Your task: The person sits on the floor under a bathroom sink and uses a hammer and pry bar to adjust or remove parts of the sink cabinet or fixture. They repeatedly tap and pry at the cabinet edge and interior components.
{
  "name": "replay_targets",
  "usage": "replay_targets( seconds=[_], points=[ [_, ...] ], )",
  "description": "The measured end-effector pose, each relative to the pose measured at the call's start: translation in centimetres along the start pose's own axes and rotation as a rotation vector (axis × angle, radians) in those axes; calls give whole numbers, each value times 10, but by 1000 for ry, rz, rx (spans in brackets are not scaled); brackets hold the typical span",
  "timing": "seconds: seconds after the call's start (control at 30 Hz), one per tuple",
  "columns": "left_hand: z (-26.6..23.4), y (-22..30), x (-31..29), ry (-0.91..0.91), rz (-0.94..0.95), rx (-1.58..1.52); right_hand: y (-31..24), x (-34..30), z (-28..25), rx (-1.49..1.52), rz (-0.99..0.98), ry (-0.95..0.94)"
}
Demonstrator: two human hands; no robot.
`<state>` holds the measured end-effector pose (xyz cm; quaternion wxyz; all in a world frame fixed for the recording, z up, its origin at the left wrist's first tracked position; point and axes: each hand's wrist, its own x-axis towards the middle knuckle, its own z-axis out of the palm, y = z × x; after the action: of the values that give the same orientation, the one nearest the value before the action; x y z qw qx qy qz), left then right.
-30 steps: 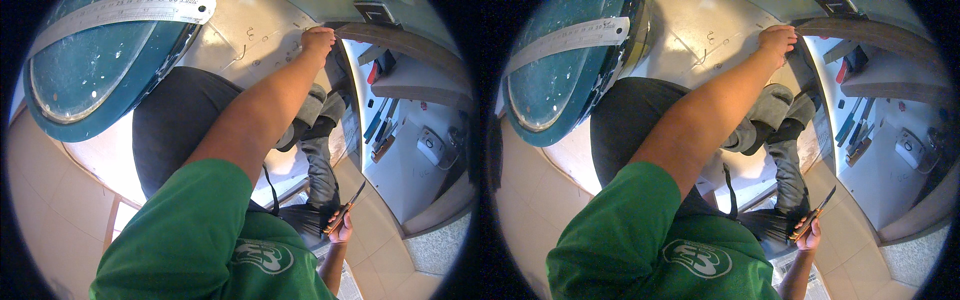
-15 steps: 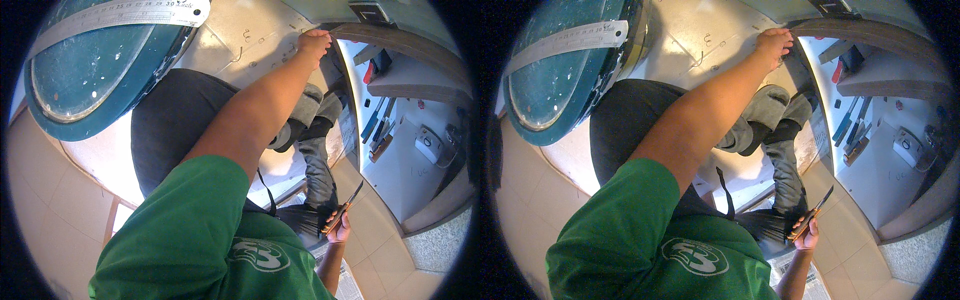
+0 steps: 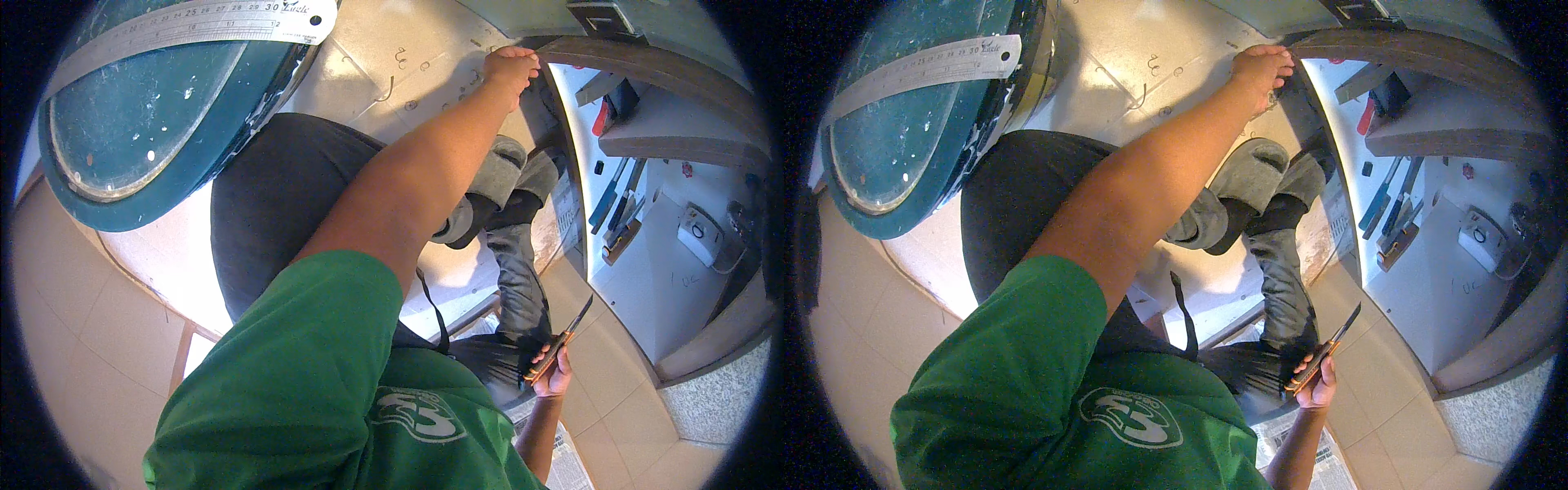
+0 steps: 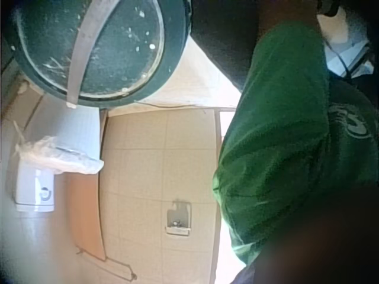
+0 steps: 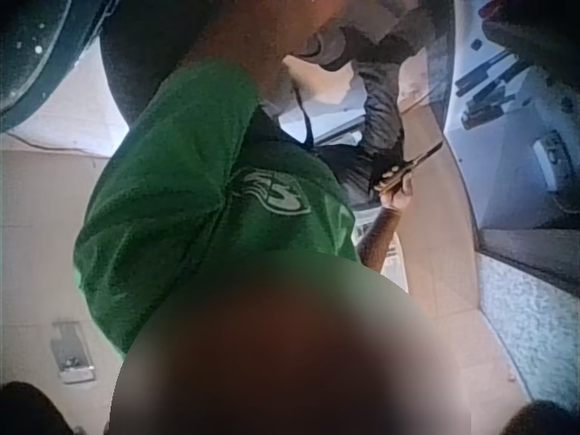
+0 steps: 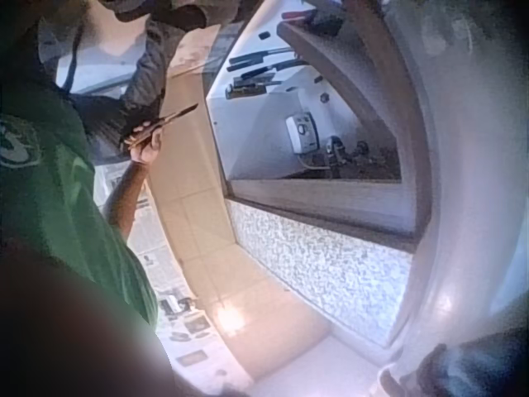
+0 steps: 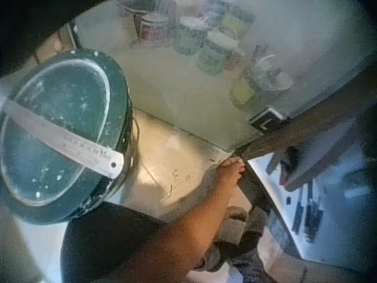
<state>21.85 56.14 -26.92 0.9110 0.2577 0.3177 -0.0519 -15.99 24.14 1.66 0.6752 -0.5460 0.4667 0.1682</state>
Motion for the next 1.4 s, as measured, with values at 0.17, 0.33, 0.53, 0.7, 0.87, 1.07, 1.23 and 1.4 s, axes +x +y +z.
replay_targets(
  seconds=[0.17, 0.33, 0.53, 0.7, 0.87, 1.07, 1.23, 1.4],
  points=[
    [0, 2, -3, -1, 26, 13, 4, 2, -6, -8, -29, 9],
    [0, 2, -3, -7, 4, -7, 1, 0, 1, -55, -48, 27],
    [2, -4, -8, 25, 33, 8, -37, 7, 111, -466, -179, -12],
    [-25, -39, -10, 249, 119, 38, -72, 80, 180, -1042, -583, -193],
    [-14, -46, -89, 89, -30, 20, -99, 120, 265, -1689, -915, -133],
    [16, -19, -105, -125, -29, -11, -116, 178, 309, -1873, -1319, -91],
    [31, -2, -99, -161, -2, 156, -122, 191, 324, -1960, -1333, -62],
    [41, -2, -95, -251, -115, 94, -127, 190, 331, -2022, -1323, 2]
  ],
)
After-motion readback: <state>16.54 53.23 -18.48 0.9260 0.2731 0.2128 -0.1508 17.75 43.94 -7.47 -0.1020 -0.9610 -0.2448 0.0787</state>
